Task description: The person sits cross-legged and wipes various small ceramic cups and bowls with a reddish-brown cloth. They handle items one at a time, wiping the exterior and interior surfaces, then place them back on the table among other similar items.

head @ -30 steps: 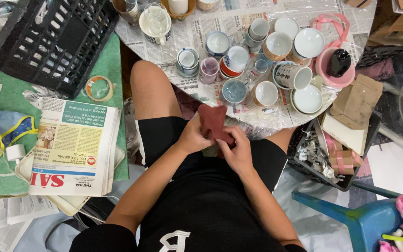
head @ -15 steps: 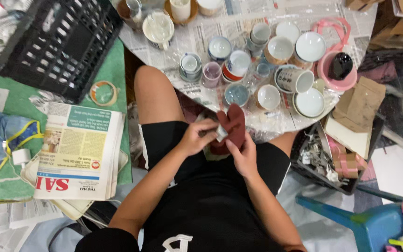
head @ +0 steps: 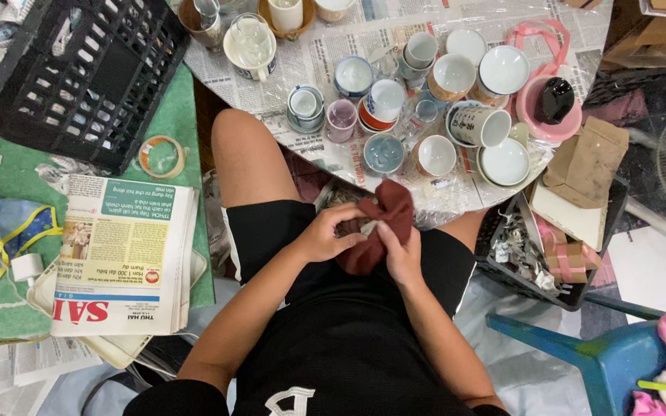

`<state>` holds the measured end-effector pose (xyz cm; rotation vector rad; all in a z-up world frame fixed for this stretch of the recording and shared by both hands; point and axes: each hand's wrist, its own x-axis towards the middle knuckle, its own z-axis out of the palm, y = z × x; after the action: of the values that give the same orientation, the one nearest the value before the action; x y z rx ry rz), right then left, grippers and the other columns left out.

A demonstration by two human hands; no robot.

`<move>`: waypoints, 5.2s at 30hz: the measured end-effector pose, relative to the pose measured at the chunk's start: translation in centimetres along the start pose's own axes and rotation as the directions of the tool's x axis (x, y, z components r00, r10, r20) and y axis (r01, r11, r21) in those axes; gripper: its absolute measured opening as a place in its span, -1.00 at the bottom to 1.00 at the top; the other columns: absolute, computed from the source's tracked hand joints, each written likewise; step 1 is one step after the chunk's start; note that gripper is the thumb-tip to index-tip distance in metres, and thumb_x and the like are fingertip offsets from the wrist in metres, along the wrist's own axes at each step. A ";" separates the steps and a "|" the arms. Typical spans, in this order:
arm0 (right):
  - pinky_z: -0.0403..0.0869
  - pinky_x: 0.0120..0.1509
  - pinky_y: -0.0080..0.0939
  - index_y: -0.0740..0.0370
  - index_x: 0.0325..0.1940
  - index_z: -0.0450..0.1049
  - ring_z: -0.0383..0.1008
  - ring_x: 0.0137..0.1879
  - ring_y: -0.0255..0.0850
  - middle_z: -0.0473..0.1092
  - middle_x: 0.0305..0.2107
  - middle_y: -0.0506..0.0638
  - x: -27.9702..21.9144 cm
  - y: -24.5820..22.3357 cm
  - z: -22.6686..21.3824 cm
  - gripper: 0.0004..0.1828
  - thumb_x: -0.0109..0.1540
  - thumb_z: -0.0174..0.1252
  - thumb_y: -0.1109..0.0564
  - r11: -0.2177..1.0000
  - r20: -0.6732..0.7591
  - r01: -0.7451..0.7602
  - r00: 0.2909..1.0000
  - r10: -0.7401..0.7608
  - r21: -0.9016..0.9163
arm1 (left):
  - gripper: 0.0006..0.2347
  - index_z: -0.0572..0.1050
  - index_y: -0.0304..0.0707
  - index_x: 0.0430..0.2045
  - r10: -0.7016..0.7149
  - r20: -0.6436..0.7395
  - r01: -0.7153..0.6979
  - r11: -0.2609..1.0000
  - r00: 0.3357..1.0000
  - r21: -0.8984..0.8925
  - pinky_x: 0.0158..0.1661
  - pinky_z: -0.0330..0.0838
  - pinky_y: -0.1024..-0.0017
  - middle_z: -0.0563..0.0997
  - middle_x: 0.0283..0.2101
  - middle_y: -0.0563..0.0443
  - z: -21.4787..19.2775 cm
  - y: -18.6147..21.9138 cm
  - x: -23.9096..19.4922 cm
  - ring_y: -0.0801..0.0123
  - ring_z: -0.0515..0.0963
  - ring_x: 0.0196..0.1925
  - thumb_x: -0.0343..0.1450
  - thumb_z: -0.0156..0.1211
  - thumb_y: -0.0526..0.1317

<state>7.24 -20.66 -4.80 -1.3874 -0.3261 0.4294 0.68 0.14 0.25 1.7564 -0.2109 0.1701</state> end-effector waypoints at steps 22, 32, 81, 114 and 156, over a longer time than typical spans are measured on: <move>0.25 0.50 0.12 0.29 0.39 0.27 0.37 0.36 0.04 0.37 0.24 0.14 -0.5 1.9 -2.5 -0.50 0.43 -0.11 -0.01 0.638 0.082 -0.185 0.979 0.188 0.747 | -0.77 0.62 -0.43 -0.17 -0.298 -0.075 0.207 0.802 0.952 -0.561 -0.10 0.48 0.53 0.67 -0.20 0.02 -0.8 -7.4 -1.0 0.52 0.60 -0.15 0.48 0.29 -0.18; 0.31 0.45 -0.13 0.35 0.42 0.25 0.32 0.36 -0.13 0.32 0.26 0.08 -0.9 3.9 -1.3 -0.58 0.50 -0.11 0.14 0.961 0.132 0.143 0.985 -0.114 -0.238 | -0.56 0.37 -0.35 0.24 -0.096 0.047 0.098 0.638 0.994 -0.764 0.24 0.42 0.38 0.56 0.18 -0.18 -2.5 -0.7 -0.6 0.31 0.58 0.20 0.55 0.14 -0.03; 0.31 0.46 -0.07 0.30 0.44 0.18 0.33 0.38 -0.15 0.29 0.28 0.06 -0.3 3.4 1.1 -0.42 0.37 0.10 0.10 0.986 0.094 0.038 0.994 -0.054 0.164 | -0.53 0.50 -0.49 0.07 -0.256 0.125 0.263 0.627 0.958 -0.733 -0.03 0.51 0.42 0.63 -0.05 -0.08 0.5 -9.1 -1.4 0.41 0.61 -0.05 0.62 0.03 0.09; 0.40 0.31 -0.08 0.30 0.36 0.18 0.41 0.22 -0.14 0.36 0.13 0.07 -0.5 10.7 -3.1 -0.45 0.34 0.15 0.09 0.974 0.025 0.083 0.996 -0.090 0.209 | -0.68 0.58 -0.51 -0.08 -0.167 0.075 0.179 0.794 0.983 -0.581 -0.12 0.44 0.50 0.65 -0.18 0.05 0.8 -8.1 -2.0 0.56 0.55 -0.16 0.58 0.19 -0.10; 0.46 0.25 -0.05 0.34 0.37 0.21 0.46 0.22 -0.10 0.38 0.19 0.15 0.1 2.3 0.1 -0.48 0.37 0.05 0.08 0.970 -0.015 0.051 0.999 -0.049 0.239 | -0.63 0.51 -0.33 0.06 -0.247 0.085 0.260 0.878 0.965 -0.402 -0.05 0.45 0.53 0.63 -0.06 0.07 1.7 -8.4 -1.3 0.57 0.54 -0.05 0.54 0.05 -0.01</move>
<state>7.08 -20.23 -7.05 -1.1429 -0.2916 0.4065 1.35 0.16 -8.43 1.3488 -0.0308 -0.0901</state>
